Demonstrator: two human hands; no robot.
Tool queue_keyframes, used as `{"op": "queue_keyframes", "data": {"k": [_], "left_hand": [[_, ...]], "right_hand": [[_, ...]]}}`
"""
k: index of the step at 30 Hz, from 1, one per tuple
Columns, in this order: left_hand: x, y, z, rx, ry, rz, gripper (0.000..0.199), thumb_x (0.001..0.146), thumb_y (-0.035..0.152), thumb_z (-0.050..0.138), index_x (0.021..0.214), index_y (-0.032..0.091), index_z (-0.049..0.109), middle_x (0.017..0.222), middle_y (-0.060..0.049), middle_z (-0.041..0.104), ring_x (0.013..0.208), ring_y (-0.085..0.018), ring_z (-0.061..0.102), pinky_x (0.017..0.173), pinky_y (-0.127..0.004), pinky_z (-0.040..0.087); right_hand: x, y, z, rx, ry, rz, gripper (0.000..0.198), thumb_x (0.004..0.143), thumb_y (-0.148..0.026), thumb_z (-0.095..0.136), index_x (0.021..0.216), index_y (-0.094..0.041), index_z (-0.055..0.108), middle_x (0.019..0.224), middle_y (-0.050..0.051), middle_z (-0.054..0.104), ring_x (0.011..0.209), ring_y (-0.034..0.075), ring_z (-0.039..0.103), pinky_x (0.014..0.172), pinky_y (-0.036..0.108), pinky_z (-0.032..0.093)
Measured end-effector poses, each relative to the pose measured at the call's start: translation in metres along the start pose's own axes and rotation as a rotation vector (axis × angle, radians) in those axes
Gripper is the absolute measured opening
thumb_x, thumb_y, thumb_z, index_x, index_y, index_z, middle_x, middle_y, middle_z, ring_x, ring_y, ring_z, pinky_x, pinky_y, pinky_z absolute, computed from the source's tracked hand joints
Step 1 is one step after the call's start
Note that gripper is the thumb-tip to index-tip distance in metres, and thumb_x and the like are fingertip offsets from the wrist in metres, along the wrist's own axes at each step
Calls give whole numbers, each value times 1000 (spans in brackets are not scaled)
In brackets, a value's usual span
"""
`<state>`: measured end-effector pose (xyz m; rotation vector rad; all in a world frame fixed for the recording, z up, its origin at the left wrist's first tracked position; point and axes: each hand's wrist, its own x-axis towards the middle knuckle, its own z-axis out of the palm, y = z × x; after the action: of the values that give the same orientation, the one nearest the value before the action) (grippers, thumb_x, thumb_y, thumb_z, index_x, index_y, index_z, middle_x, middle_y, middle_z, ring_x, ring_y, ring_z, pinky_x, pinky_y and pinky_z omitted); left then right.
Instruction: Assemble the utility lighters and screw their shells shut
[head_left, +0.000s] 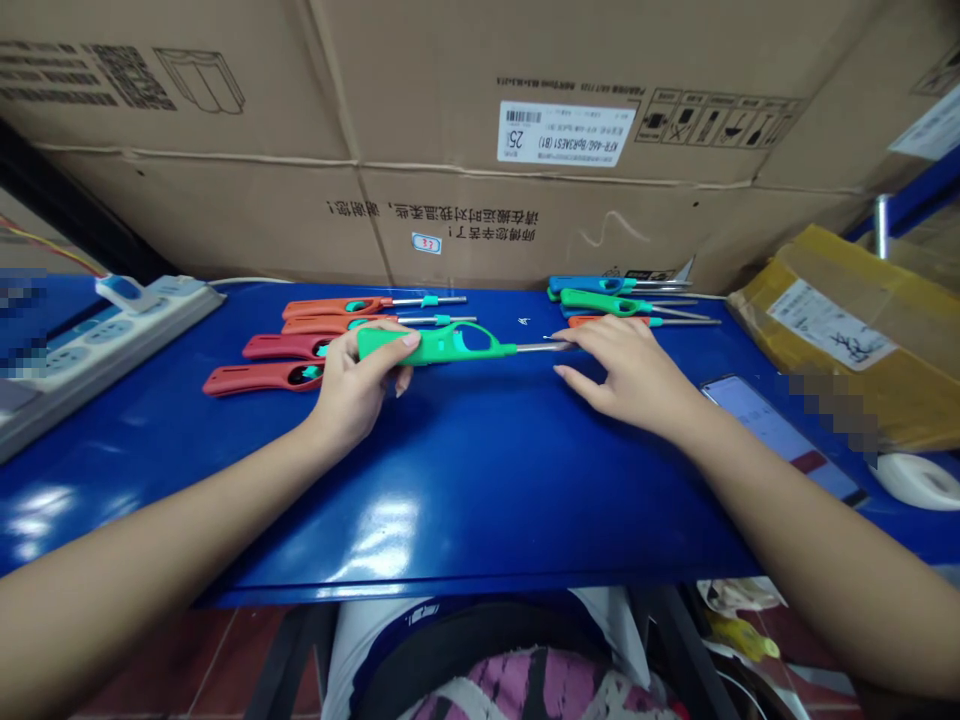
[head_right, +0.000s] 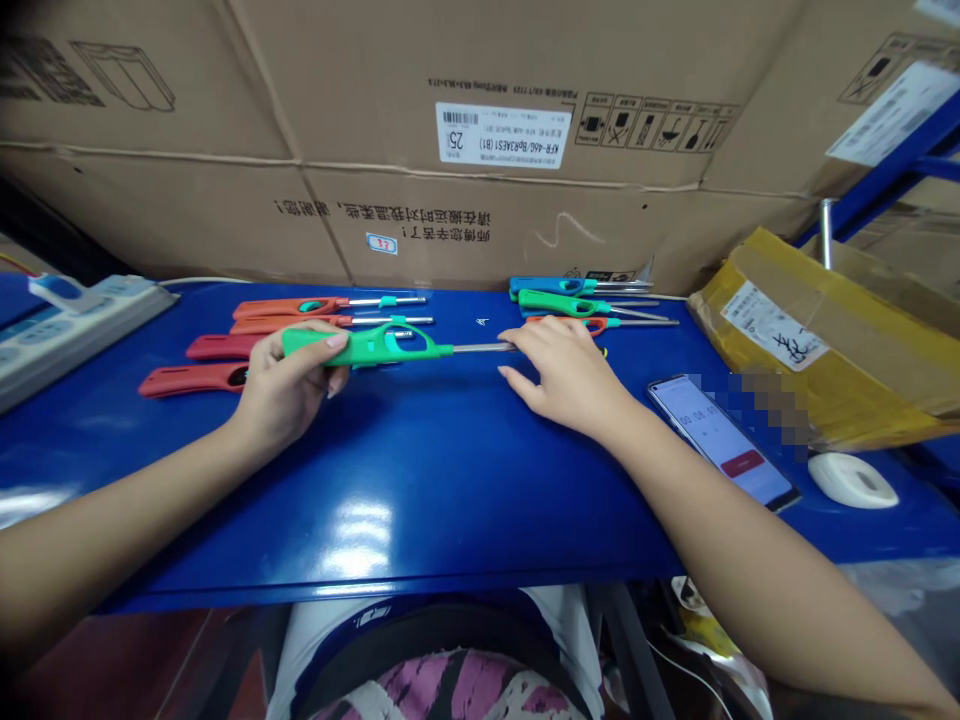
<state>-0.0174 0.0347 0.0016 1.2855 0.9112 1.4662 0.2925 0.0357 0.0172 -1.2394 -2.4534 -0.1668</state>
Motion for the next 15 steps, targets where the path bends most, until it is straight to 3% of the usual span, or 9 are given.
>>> {"op": "queue_keyframes", "data": {"k": [4, 11, 15], "left_hand": [[2, 2, 4, -81, 105, -42, 18, 68, 26, 80, 65, 15, 66, 52, 4, 51, 39, -9, 46, 35, -23, 31], [2, 4, 6, -94, 161, -42, 21, 69, 24, 77, 60, 15, 61, 54, 3, 51, 41, -8, 47, 34, -21, 32], [3, 5, 6, -97, 159, -92, 19, 68, 25, 74, 60, 15, 60, 54, 3, 53, 39, -8, 47, 34, -20, 33]], "right_hand": [[1, 6, 4, -19, 64, 48, 28, 97, -31, 56, 119, -16, 67, 124, 15, 73, 112, 33, 66, 95, 49, 45], [1, 12, 5, -16, 106, 76, 25, 96, -30, 58, 117, -18, 67, 120, 13, 74, 108, 34, 65, 92, 49, 45], [2, 11, 0, 23, 36, -29, 21, 99, -34, 57, 106, -19, 70, 108, 12, 76, 102, 31, 65, 90, 47, 44]]}}
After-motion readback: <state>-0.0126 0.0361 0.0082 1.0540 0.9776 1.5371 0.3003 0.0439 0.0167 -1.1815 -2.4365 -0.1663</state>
